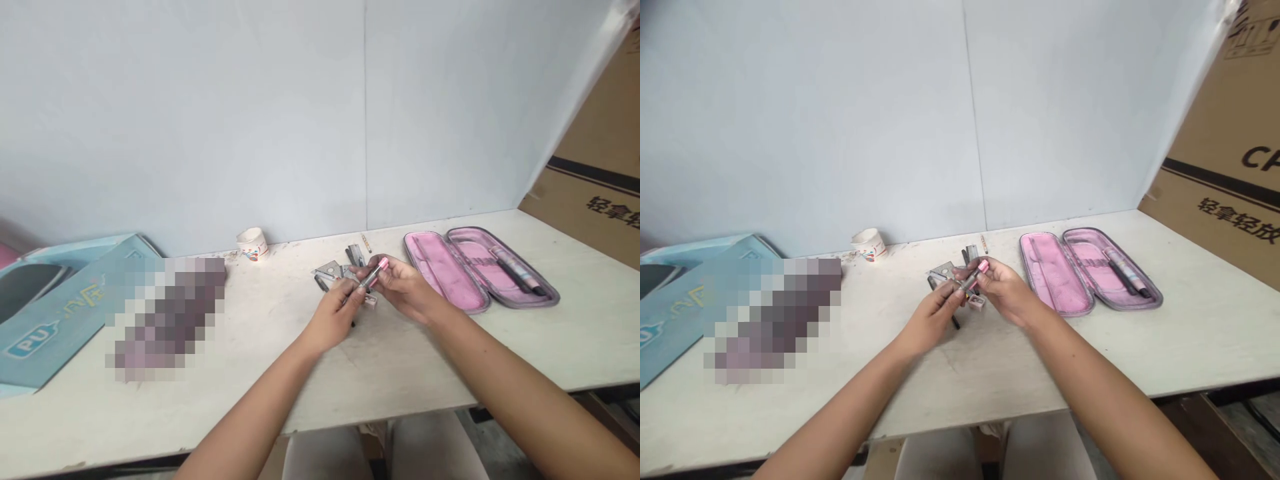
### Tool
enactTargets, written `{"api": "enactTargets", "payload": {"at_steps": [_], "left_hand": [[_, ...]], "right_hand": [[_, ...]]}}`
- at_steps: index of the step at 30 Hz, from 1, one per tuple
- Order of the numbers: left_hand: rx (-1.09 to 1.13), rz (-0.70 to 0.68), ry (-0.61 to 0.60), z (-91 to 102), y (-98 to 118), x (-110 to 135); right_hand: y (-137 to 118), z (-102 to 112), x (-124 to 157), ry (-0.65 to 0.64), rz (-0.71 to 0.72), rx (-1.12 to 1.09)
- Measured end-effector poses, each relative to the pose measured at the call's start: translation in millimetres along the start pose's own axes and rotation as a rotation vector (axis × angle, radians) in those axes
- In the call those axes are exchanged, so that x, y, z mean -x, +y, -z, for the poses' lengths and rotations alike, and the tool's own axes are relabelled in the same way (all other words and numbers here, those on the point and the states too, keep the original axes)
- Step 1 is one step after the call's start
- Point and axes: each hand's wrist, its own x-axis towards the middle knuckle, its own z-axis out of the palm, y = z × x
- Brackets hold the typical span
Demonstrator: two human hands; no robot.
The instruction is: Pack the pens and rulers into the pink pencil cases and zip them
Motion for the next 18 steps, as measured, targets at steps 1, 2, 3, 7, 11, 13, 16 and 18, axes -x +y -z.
{"api": "enactTargets", "payload": {"at_steps": [1,2,3,7,11,13,16,18], "left_hand": [[0.178,0.071,-0.029,-2.7,1,-1],[0.344,0.141,-0.05,-6.0,3,-3],[0.483,0.203,-0.056,-9.8,6,-6],[0.786,0.319,0.03,-31.0,25,-30],[0.934,0.26,0.001,-66.5,53,-68],[0.848,0.201,-0.055,-88.2,63,-87],[0.39,0.027,-0.074,-119.2,69,-112],[-0.019,-0.095,-0.053,-136.4,68,-121]], "right_hand": [[0,-3,0,0.011,-0.005,-0.049],[-1,-5,-1,0.023,-0.018,-0.068],[-2,-7,0,0.039,-0.027,-0.055],[-18,-5,6,0.158,0.035,0.205],[-48,23,20,0.361,0.188,0.582],[-66,49,28,0.488,0.304,0.851],[-88,96,44,0.697,0.423,1.276],[-97,125,56,0.832,0.37,1.511]]}}
